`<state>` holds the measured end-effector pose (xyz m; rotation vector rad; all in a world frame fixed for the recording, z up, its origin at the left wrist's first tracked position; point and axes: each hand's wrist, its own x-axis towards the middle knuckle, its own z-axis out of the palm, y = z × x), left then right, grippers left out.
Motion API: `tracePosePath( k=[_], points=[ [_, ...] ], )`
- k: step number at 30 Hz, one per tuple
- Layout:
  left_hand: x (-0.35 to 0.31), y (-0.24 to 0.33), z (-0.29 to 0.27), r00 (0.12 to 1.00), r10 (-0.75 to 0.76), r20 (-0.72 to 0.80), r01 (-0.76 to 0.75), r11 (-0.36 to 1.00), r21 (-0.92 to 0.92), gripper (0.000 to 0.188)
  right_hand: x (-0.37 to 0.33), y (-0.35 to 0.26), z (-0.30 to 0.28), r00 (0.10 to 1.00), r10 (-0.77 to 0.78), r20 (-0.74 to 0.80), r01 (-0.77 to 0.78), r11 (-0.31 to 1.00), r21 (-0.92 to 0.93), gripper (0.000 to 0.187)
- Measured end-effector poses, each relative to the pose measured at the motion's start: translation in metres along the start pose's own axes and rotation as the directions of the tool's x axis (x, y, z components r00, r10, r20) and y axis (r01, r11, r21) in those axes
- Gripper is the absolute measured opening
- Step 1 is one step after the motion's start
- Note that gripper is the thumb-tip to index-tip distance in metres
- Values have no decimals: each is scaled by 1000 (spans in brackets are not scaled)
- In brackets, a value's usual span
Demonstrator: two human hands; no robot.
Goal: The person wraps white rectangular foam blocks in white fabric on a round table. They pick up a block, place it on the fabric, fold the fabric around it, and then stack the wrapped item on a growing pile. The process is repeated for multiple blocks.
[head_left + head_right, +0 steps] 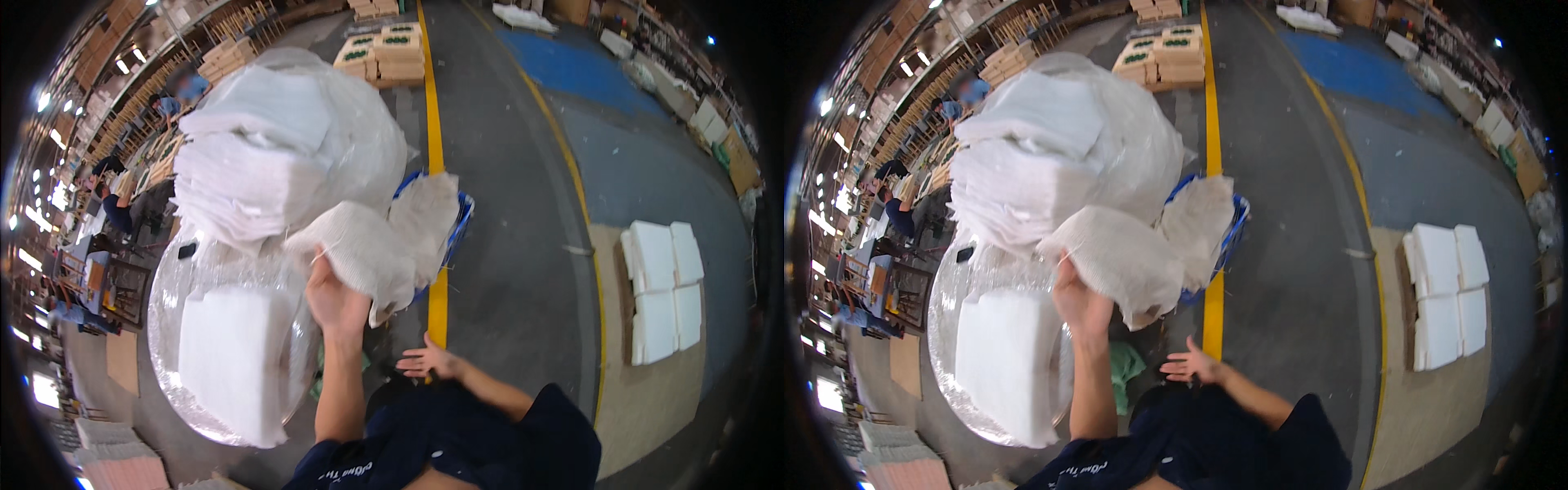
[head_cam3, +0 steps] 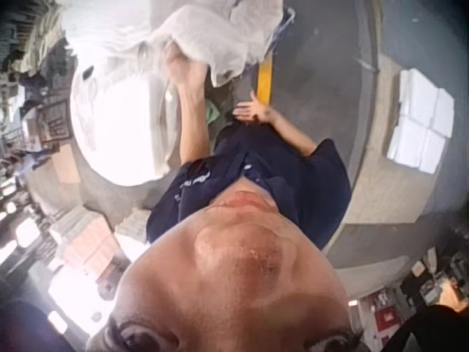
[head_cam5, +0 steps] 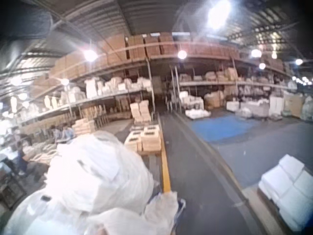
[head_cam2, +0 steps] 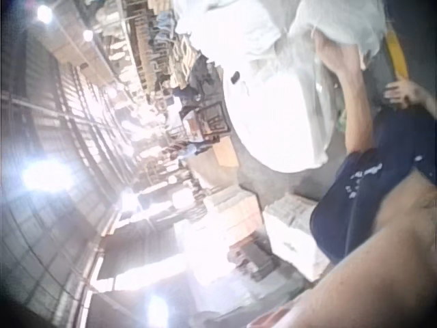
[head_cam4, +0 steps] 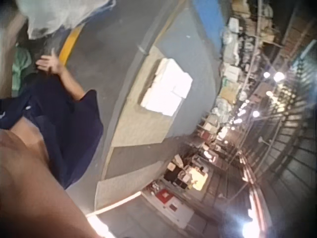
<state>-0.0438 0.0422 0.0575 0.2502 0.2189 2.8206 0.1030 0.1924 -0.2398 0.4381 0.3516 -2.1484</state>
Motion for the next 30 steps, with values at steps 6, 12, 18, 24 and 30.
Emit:
tracePosePath(
  k=[6,12,18,24,30],
  points=[
    [-41,0,25,981,193,-1,-187,953,237,34,47,-61,49,913,-386,132,374,921,103,75],
    [-89,-7,35,947,230,-225,-159,942,296,41,32,-157,17,749,-587,-307,663,668,339,54],
    [-206,44,-43,786,396,-475,-269,911,313,40,-27,-152,39,671,-728,-139,715,686,-137,55],
    [-235,69,-50,672,601,-432,-530,798,286,36,-53,-226,115,654,-735,-180,731,675,-101,55],
    [-279,105,5,371,830,-415,-695,545,468,38,-32,-184,218,621,-783,-44,749,609,-260,53]
  ],
)
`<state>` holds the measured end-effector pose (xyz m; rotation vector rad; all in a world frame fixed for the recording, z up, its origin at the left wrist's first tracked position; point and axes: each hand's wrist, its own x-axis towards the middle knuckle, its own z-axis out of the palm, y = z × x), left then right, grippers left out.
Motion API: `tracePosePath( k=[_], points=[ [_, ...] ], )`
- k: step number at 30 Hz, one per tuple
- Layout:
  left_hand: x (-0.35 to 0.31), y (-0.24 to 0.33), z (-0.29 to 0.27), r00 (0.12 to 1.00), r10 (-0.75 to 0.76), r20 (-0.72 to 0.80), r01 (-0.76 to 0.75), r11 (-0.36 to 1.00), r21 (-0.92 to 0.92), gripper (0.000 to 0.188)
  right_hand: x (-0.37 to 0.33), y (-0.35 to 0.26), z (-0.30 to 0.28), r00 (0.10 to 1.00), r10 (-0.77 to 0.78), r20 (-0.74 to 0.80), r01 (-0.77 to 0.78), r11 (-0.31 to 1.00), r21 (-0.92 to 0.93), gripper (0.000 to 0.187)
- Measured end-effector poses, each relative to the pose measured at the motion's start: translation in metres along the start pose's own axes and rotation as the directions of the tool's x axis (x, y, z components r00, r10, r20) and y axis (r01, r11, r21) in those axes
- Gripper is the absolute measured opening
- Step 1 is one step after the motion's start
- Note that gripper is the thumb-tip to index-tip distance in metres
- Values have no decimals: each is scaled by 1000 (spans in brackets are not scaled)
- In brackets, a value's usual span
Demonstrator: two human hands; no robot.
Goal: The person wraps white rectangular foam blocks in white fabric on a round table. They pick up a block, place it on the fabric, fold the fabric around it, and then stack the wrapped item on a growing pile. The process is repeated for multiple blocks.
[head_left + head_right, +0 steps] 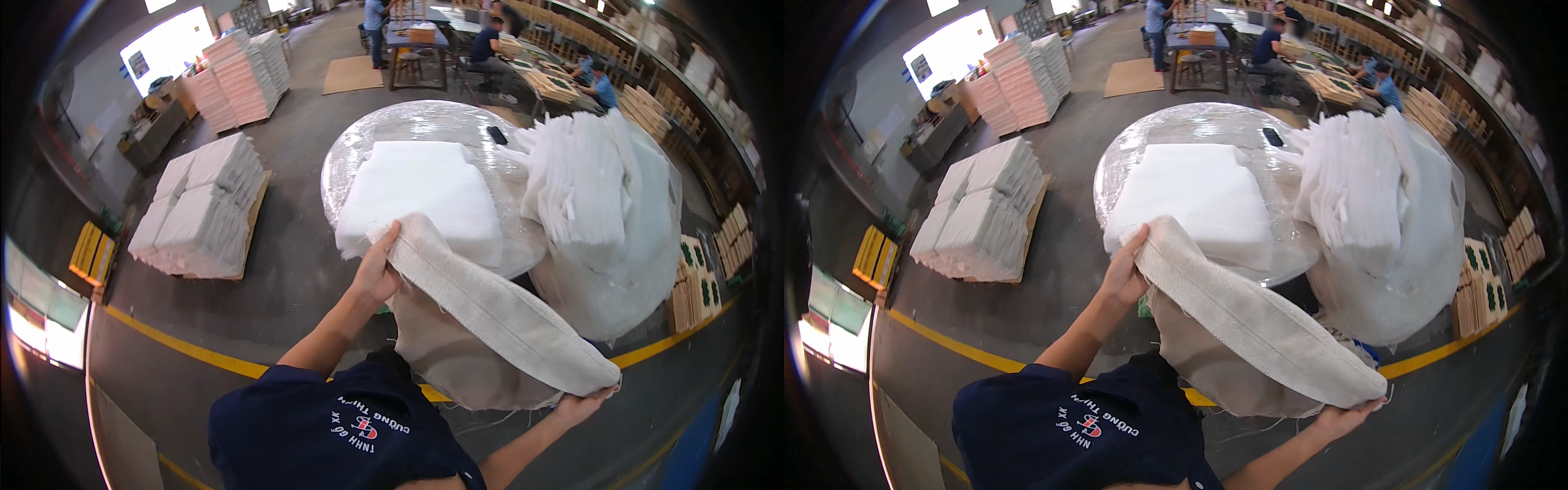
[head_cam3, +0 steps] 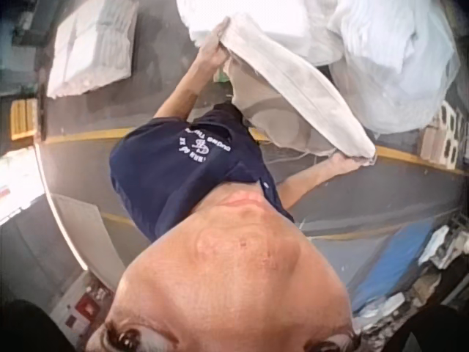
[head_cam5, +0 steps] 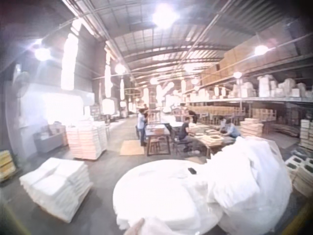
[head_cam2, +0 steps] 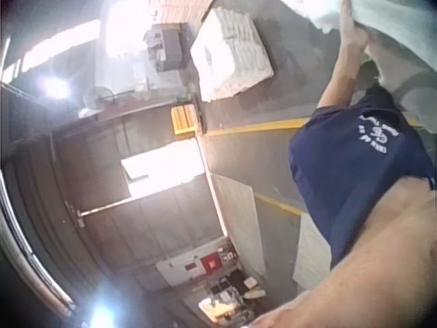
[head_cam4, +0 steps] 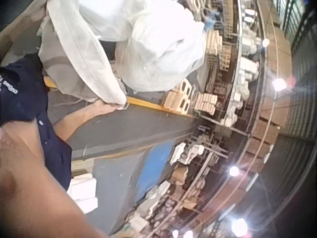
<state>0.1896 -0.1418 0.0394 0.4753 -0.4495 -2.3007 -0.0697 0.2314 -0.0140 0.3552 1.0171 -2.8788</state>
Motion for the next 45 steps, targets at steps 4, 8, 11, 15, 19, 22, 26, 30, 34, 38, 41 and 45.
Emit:
tracePosePath(
  k=[4,8,11,15,19,22,26,30,34,38,41,45],
  points=[
    [-3,39,36,976,219,18,-218,975,-35,38,-15,-6,80,958,-277,78,281,958,-47,59],
    [32,106,41,868,362,341,-318,931,-180,38,6,34,184,893,-403,202,372,912,173,53],
    [129,150,42,839,493,232,-458,868,-190,38,111,100,272,697,-159,699,-100,944,314,40],
    [287,275,92,748,586,311,-547,810,-212,36,154,194,495,655,193,730,-475,857,200,36],
    [367,339,140,644,694,322,-699,705,-122,41,166,238,607,693,130,709,-327,933,148,37],
    [347,441,169,524,624,580,-722,686,-86,44,188,219,607,157,2,988,-621,778,97,39],
    [341,395,81,563,574,594,-749,658,75,41,207,245,570,-11,93,996,-578,812,-82,39],
    [277,265,-36,615,644,455,-722,227,654,38,233,269,423,357,374,856,-462,867,-186,38],
    [217,167,-133,873,420,-247,-336,886,320,43,226,322,260,548,583,601,-358,812,-461,42],
    [170,106,-187,802,307,-513,-59,894,443,33,205,364,166,581,796,170,-310,409,-858,36],
    [183,95,-216,769,254,-586,284,686,670,26,224,386,129,612,781,128,-36,189,-981,26],
    [191,90,-225,689,397,-606,243,662,709,28,213,414,112,696,704,143,-139,328,-935,29]
  ],
)
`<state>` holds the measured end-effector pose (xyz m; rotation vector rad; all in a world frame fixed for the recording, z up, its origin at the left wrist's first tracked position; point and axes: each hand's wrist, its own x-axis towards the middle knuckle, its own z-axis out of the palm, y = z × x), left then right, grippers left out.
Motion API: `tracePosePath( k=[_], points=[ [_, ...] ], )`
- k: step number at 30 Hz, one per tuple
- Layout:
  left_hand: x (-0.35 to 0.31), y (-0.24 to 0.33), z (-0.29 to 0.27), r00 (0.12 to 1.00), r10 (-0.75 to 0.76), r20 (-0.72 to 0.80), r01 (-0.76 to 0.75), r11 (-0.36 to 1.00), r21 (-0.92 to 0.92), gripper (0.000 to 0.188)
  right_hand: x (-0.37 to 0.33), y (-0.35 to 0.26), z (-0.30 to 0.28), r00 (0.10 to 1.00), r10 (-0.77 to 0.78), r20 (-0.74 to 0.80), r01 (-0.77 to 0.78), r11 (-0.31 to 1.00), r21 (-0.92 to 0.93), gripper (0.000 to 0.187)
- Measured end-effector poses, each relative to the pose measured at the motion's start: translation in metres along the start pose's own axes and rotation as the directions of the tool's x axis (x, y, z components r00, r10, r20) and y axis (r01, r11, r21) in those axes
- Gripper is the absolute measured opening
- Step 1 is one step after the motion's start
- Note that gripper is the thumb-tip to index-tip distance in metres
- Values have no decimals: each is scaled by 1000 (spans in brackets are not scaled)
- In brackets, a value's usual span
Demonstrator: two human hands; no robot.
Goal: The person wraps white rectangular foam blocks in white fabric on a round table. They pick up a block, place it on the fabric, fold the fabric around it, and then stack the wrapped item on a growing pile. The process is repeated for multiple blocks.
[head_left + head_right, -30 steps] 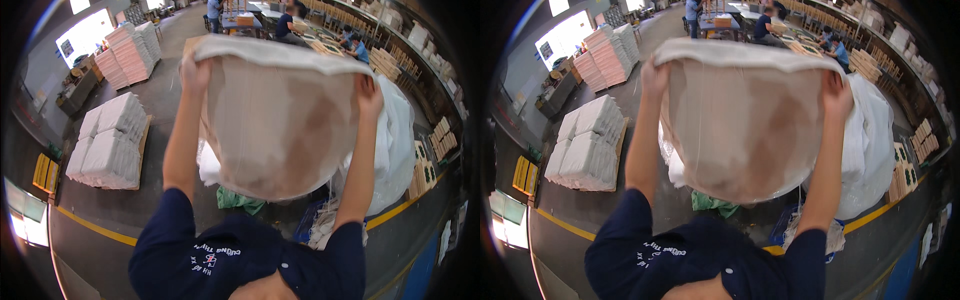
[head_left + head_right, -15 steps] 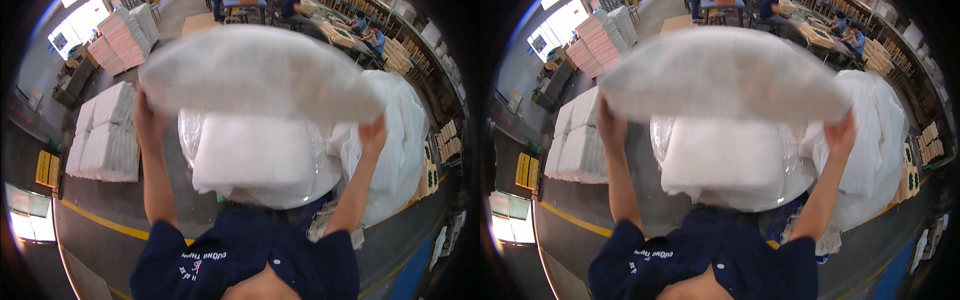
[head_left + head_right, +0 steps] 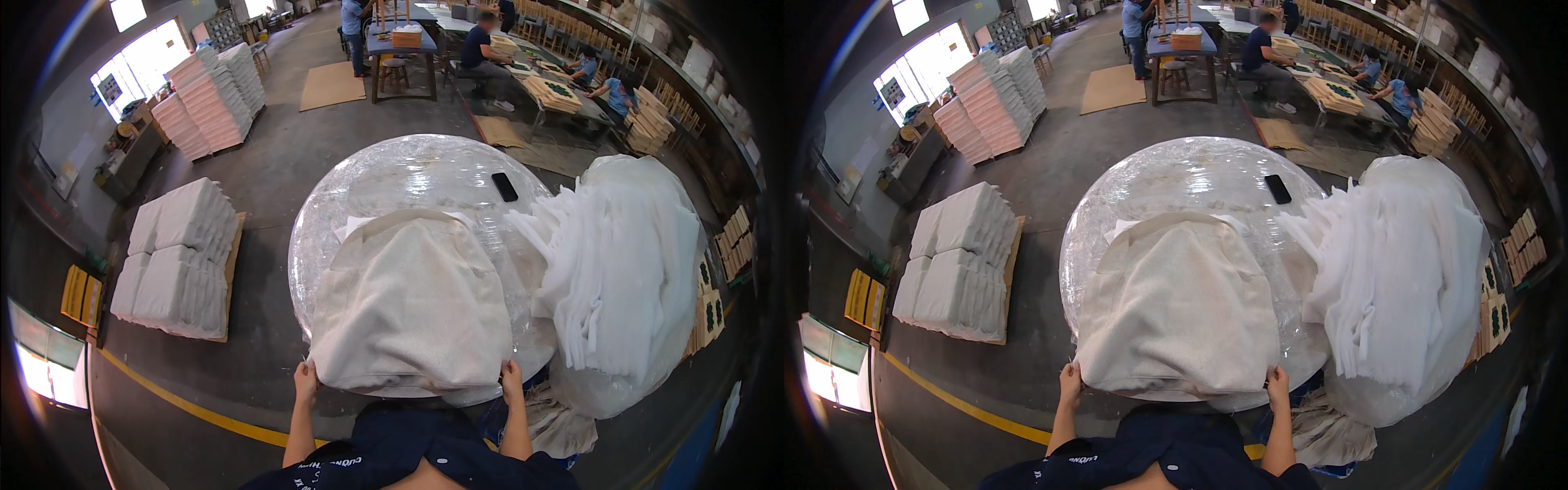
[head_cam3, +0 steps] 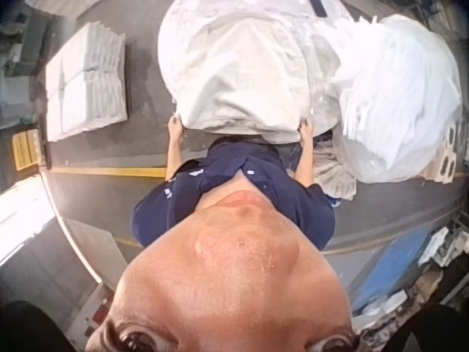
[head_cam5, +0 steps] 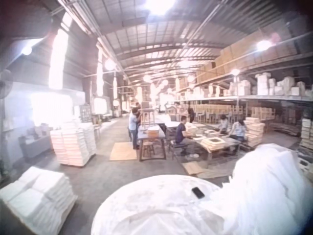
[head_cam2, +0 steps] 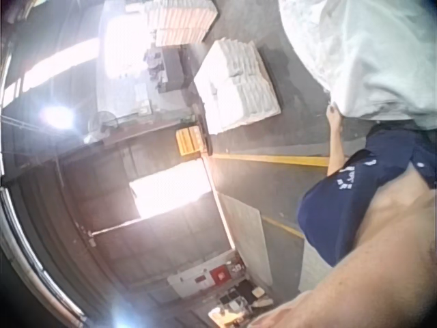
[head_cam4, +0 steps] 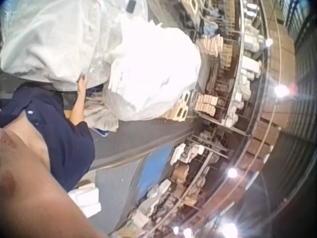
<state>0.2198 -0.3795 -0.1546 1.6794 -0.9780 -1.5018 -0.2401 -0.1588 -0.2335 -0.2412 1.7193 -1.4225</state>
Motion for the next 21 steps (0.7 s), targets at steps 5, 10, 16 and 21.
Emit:
tracePosePath(
  k=[5,10,16,21],
  points=[
    [8,-6,19,984,137,-115,-154,975,-162,27,12,10,17,971,-130,-201,91,977,-193,29],
    [19,-9,-17,994,-79,76,88,988,-123,28,14,-10,14,988,95,-124,-98,995,-16,20],
    [26,23,-48,911,-258,320,239,966,98,21,20,-51,-7,993,16,-117,-45,967,-250,26],
    [28,61,-34,934,53,353,59,952,-299,35,15,-93,2,993,-9,-121,3,999,-50,24]
  ],
)
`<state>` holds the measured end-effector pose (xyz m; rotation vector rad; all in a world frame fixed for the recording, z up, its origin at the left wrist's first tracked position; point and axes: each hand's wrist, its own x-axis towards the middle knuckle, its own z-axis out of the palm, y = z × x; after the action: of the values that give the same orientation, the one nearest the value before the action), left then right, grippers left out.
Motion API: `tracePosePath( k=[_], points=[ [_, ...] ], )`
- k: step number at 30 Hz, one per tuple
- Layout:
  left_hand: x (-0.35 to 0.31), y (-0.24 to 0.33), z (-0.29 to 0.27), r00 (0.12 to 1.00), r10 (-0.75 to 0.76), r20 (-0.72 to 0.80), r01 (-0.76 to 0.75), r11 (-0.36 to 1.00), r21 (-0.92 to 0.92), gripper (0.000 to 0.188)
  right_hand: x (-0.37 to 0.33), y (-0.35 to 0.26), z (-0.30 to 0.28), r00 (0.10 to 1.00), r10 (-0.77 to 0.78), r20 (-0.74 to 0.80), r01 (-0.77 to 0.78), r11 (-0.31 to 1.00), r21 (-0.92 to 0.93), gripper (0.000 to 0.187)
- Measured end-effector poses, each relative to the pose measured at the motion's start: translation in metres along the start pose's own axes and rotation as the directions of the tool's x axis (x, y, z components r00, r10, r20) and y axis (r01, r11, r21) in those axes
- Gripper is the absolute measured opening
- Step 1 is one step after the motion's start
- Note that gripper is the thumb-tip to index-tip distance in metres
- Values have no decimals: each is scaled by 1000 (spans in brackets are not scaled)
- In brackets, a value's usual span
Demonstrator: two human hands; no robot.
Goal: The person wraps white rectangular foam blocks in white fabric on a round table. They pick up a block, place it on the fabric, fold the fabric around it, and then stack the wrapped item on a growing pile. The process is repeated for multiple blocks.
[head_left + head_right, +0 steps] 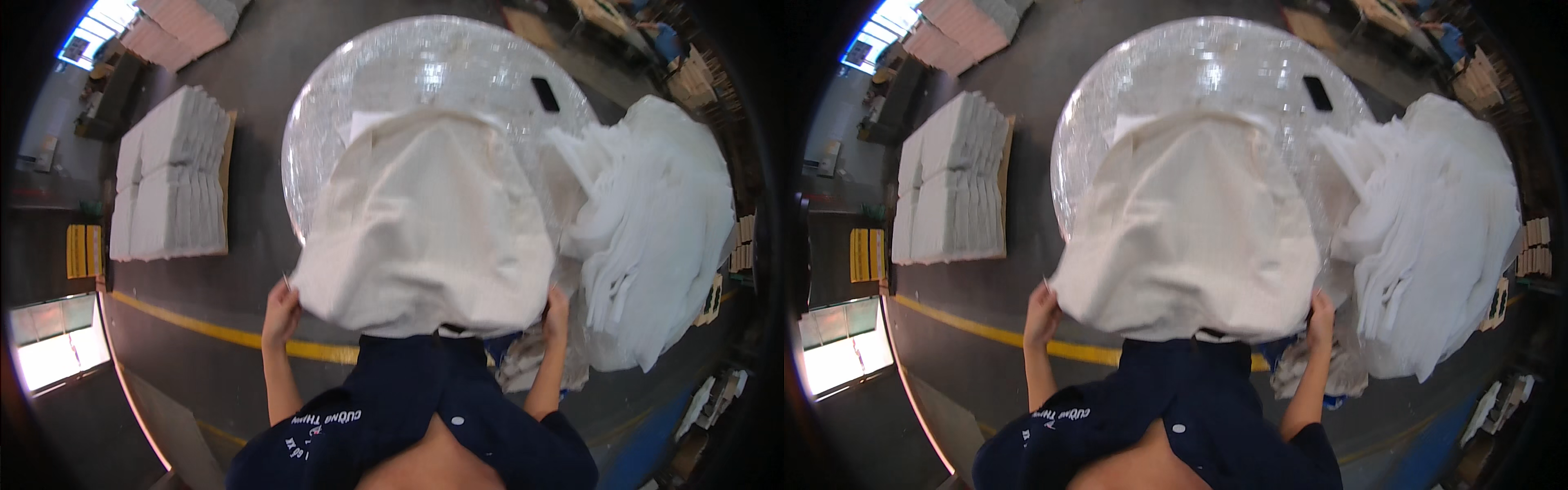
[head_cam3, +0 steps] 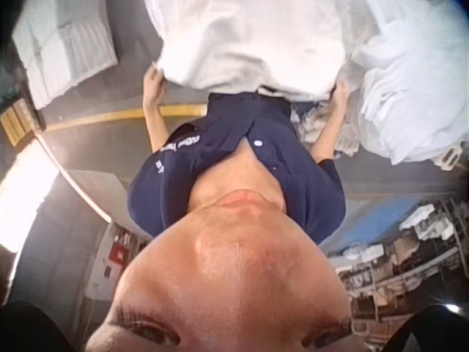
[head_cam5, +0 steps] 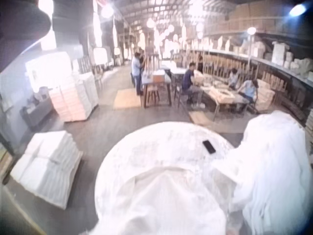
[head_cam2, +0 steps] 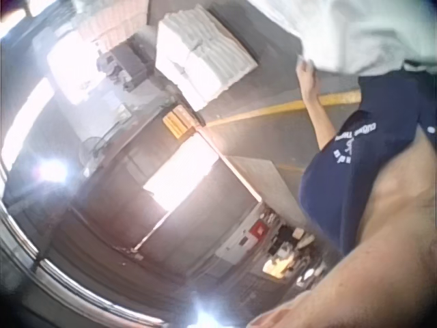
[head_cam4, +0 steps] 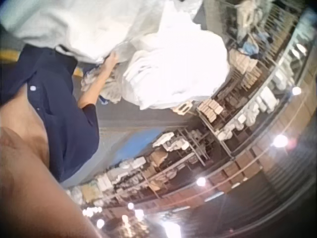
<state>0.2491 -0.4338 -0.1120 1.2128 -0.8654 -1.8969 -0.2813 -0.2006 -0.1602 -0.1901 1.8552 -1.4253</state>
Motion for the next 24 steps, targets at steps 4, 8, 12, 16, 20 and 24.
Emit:
tracePosePath(
  k=[4,8,12,16,20,24],
  points=[
    [30,10,18,975,218,-53,-224,941,-255,31,5,-34,14,995,-75,63,53,953,298,27],
    [36,-38,5,953,125,-274,-120,992,36,20,23,14,-2,994,-78,-77,77,997,-11,27],
    [17,-82,-22,936,122,-330,-21,956,292,22,22,53,6,997,-10,-76,-7,975,-222,25],
    [16,-90,-20,921,123,-370,67,884,462,20,24,74,-10,996,-55,-66,24,918,-396,22],
    [42,-60,-31,867,332,-371,77,647,758,16,54,52,-6,977,-191,-100,110,842,-528,18],
    [120,-20,7,817,559,-141,-193,496,847,24,112,-20,34,902,-431,-1,354,741,-570,24]
  ],
)
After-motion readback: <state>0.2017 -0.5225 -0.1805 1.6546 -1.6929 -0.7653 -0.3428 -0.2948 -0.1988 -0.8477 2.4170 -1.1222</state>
